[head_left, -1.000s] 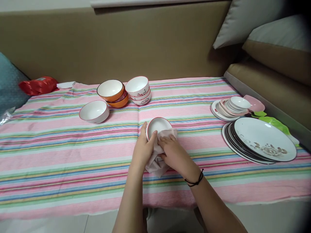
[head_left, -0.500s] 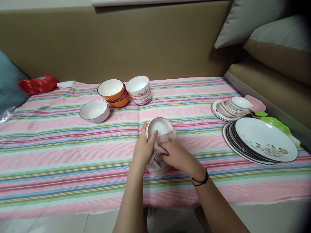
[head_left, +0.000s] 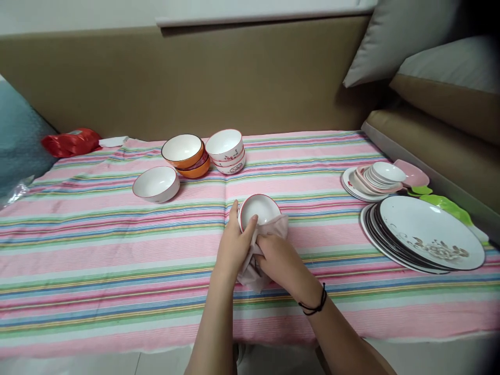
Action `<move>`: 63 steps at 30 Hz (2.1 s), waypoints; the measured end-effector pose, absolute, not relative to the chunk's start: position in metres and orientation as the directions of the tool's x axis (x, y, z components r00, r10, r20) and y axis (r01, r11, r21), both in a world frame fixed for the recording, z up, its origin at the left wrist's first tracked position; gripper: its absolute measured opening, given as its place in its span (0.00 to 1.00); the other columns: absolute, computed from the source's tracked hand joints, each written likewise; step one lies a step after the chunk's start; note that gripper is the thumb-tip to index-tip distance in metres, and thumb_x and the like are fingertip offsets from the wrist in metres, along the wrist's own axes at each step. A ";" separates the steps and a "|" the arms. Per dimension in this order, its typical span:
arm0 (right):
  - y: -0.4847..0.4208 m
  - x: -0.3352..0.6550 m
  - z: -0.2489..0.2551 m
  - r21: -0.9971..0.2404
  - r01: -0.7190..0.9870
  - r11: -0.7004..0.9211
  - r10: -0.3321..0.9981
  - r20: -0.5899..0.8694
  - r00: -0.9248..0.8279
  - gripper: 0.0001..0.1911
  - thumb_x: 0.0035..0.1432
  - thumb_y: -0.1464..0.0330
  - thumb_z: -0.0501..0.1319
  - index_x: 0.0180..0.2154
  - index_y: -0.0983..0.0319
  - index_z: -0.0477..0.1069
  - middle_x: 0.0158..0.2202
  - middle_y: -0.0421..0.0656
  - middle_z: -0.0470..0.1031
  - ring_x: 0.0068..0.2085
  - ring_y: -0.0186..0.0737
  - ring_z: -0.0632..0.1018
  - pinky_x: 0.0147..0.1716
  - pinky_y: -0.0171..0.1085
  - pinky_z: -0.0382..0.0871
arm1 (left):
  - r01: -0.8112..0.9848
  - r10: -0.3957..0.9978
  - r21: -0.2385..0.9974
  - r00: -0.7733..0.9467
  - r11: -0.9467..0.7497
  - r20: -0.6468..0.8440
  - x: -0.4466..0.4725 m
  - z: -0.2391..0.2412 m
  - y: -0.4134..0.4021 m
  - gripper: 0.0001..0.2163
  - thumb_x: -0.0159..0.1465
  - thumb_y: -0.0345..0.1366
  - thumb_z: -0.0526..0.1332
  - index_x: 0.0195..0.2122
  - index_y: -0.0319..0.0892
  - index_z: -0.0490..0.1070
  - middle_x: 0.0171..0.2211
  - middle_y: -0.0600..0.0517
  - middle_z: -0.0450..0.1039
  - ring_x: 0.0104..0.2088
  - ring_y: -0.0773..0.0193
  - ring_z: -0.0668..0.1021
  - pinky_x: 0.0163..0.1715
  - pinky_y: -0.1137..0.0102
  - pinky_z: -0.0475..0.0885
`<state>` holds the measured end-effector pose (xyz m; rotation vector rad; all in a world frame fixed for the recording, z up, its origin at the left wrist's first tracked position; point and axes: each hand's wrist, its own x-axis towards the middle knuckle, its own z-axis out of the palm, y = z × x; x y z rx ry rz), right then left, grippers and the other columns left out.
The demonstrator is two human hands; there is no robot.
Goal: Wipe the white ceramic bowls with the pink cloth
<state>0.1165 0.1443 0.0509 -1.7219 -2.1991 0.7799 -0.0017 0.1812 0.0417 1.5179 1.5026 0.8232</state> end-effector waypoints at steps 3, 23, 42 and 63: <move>0.145 0.118 0.049 -0.586 0.792 0.169 0.949 -0.120 -0.291 0.16 0.54 0.79 0.55 0.43 0.67 0.74 0.42 0.50 0.79 0.43 0.45 0.78 0.40 0.37 0.67 | 0.457 0.992 0.887 0.063 0.067 -0.107 -0.002 0.041 0.182 0.37 0.65 0.52 0.54 0.69 0.39 0.42 0.69 0.45 0.47 0.68 0.54 0.55 0.66 0.60 0.51; 0.143 0.113 0.041 -0.588 0.784 0.200 0.962 -0.034 -0.271 0.20 0.56 0.78 0.55 0.50 0.68 0.71 0.50 0.52 0.76 0.54 0.47 0.73 0.58 0.45 0.60 | 0.436 0.998 0.899 0.032 0.038 -0.058 0.000 0.038 0.186 0.33 0.65 0.52 0.54 0.66 0.38 0.51 0.66 0.41 0.55 0.66 0.52 0.59 0.64 0.58 0.55; 0.146 0.126 0.034 -0.435 0.878 0.199 0.971 -0.029 -0.235 0.21 0.53 0.77 0.58 0.51 0.68 0.71 0.55 0.54 0.72 0.59 0.54 0.67 0.64 0.57 0.41 | 0.434 0.997 0.900 0.052 0.036 -0.064 -0.002 0.038 0.184 0.32 0.65 0.52 0.54 0.65 0.41 0.53 0.65 0.41 0.58 0.63 0.50 0.63 0.61 0.56 0.58; 0.144 0.112 0.048 -0.673 0.727 0.133 0.961 -0.092 -0.261 0.12 0.56 0.79 0.53 0.38 0.66 0.73 0.37 0.48 0.79 0.37 0.42 0.77 0.36 0.36 0.67 | 0.377 0.999 0.926 0.035 0.015 -0.030 -0.003 0.036 0.185 0.28 0.64 0.50 0.57 0.62 0.43 0.57 0.61 0.41 0.64 0.61 0.50 0.67 0.59 0.56 0.60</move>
